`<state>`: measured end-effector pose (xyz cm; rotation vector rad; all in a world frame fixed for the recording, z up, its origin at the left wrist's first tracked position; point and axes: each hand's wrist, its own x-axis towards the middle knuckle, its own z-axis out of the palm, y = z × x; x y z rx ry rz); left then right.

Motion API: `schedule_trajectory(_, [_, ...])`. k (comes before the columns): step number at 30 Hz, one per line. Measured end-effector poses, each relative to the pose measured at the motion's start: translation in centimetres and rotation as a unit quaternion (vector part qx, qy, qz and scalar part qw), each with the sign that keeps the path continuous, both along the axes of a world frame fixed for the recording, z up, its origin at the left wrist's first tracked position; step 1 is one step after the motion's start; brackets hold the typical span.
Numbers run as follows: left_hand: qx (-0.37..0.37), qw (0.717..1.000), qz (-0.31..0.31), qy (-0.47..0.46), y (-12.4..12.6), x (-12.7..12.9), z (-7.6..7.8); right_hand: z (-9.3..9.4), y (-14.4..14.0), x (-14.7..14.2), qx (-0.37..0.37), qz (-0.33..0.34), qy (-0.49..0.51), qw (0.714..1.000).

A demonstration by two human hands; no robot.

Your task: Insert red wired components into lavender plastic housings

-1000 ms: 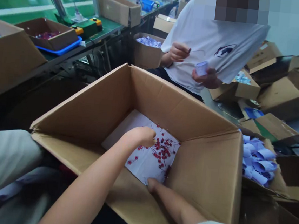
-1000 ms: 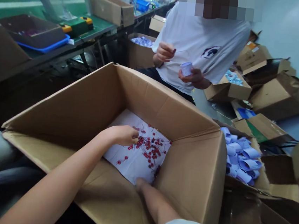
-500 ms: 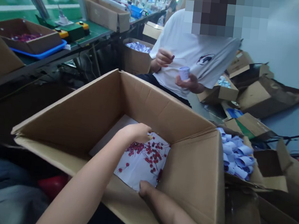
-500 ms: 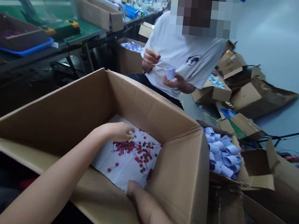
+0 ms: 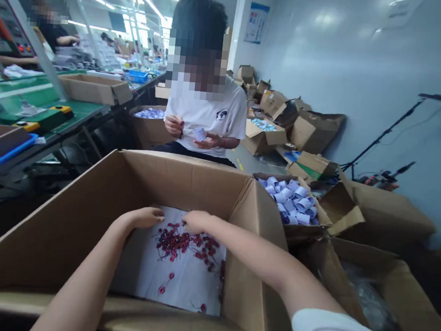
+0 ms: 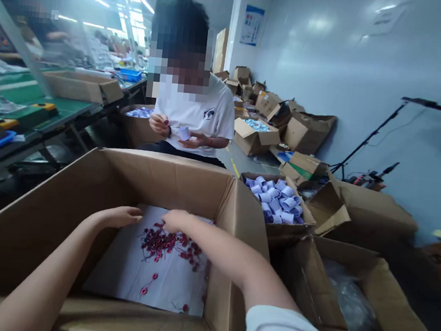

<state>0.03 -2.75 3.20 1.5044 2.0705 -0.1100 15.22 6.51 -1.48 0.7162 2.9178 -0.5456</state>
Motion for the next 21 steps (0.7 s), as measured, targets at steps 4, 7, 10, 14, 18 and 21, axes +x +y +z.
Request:
schedule_trajectory(4, [0.007,1.000,0.002,-0.008,-1.5,-0.4,-0.3,4.4,0.2,7.9,0.050,-0.033,0.087,0.994])
schedule_trajectory(7, [0.020,1.000,-0.003,-0.014,-2.2,-0.5,0.1,3.8,-2.4,14.7,0.081,-0.085,0.159,0.980])
schedule_trajectory(10, [0.025,0.999,-0.008,-0.020,-2.5,-0.2,0.9,0.3,-5.1,19.5,0.099,-0.126,0.265,0.951])
schedule_trajectory(14, [0.033,0.999,-0.011,-0.024,-2.2,0.6,1.4,-3.4,-5.9,20.6,0.134,-0.112,0.407,0.897])
schedule_trajectory(18, [0.013,1.000,-0.006,-0.028,-2.1,0.7,1.4,-2.8,-4.2,18.8,0.122,-0.039,0.482,0.867])
schedule_trajectory(21, [-0.003,1.000,-0.003,-0.021,-1.7,0.3,2.2,-2.1,-3.0,18.2,0.100,-0.018,0.497,0.862])
